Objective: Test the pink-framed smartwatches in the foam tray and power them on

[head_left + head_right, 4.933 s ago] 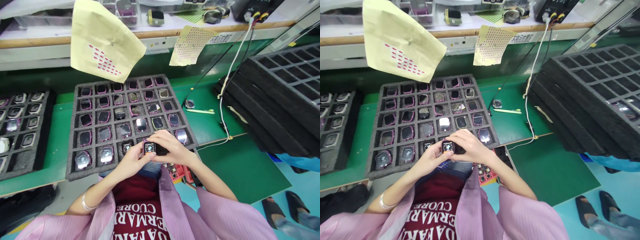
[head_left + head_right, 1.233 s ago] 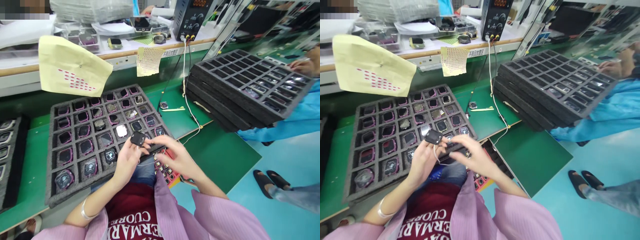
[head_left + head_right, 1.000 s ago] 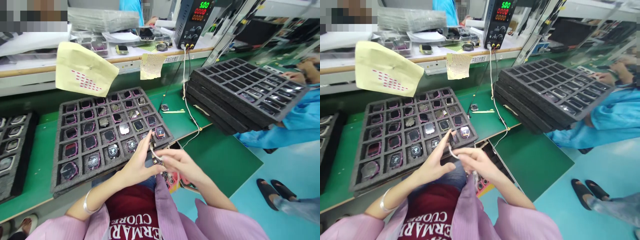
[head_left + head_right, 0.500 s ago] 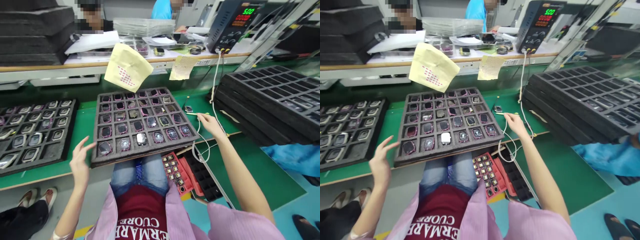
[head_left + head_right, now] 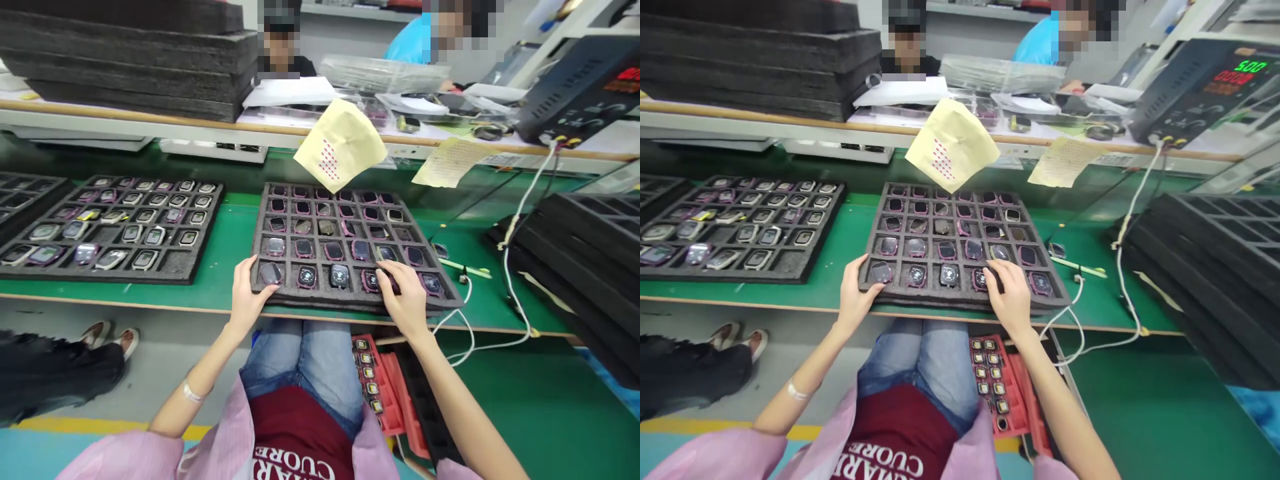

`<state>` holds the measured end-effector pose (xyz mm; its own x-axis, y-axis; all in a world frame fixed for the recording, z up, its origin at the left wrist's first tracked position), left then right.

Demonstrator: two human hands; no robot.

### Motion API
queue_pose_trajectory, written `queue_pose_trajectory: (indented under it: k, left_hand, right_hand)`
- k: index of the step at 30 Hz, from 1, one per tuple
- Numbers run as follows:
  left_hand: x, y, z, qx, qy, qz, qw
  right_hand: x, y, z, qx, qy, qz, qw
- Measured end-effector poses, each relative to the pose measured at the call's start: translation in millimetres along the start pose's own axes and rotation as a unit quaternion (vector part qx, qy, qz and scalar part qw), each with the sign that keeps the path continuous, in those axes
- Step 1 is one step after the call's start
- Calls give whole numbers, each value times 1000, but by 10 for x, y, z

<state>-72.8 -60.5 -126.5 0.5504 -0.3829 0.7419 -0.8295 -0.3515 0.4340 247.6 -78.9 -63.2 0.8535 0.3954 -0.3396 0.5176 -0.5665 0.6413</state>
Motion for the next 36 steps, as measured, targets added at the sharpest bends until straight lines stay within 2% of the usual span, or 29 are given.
queue_pose_trajectory:
  k: [4, 6, 7, 9, 10, 12, 14, 16, 18, 21, 23, 25, 26, 28, 29, 31, 33, 34, 36]
  left_hand:
    - [64, -41, -142, -15, 12, -17, 1000]
    - [175, -6, -223, -38, 0, -80, 996]
    - [246, 13, -269, -54, -9, -130, 990]
    - [399, 4, -363, -112, -37, -234, 965]
    - [470, -27, -405, -148, -52, -275, 949]
    - [565, -115, -468, -217, -72, -333, 915]
    - [587, -184, -509, -255, -67, -351, 898]
    - [565, -216, -523, -273, -51, -301, 912]
    - [519, -198, -519, -273, -19, -197, 942]
    - [440, -121, -510, -242, 51, -57, 967]
    - [445, -88, -509, -219, 79, 20, 972]
    - [488, -69, -520, -186, 107, 134, 967]
    - [502, -67, -525, -165, 133, 204, 956]
    - [510, -103, -512, -140, 207, 340, 907]
    - [514, -138, -497, -137, 246, 394, 875]
    - [545, -219, -469, -148, 302, 464, 819]
    - [599, -300, -457, -175, 331, 501, 781]
    - [630, -339, -459, -189, 338, 513, 766]
    - [676, -409, -472, -206, 351, 528, 745]
  right_hand:
    - [-102, -22, -232, -24, 32, -16, 999]
    - [-301, -135, -337, -90, 70, -38, 993]
    - [-427, -233, -374, -143, 98, -50, 984]
    - [-666, -456, -410, -249, 150, -40, 956]
    - [-750, -552, -427, -280, 162, -18, 946]
    - [-843, -703, -461, -310, 162, 38, 936]
    - [-854, -794, -485, -315, 139, 84, 935]
    - [-826, -836, -484, -313, 109, 97, 939]
    - [-797, -844, -462, -299, 77, 62, 949]
    - [-784, -824, -400, -254, 15, -70, 965]
    - [-776, -835, -334, -240, -46, -180, 953]
    - [-758, -852, -278, -236, -111, -263, 929]
    - [-741, -850, -266, -232, -140, -289, 918]
    - [-692, -819, -282, -222, -191, -342, 893]
    - [-663, -803, -305, -219, -218, -385, 870]
    - [-619, -783, -360, -224, -274, -502, 789]
    - [-598, -776, -414, -231, -323, -605, 691]
    - [-594, -780, -432, -238, -342, -634, 652]
    - [-594, -804, -444, -263, -367, -654, 607]
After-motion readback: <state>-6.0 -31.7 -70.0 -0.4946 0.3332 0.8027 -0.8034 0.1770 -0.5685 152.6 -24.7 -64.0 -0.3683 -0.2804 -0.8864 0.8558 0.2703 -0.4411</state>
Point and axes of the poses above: each hand's wrist, its own z-axis away from the middle knuckle, its own y-axis out of the back of the hand, x = y × z, the point moved 6 cm from there along -z, towards the middle knuckle
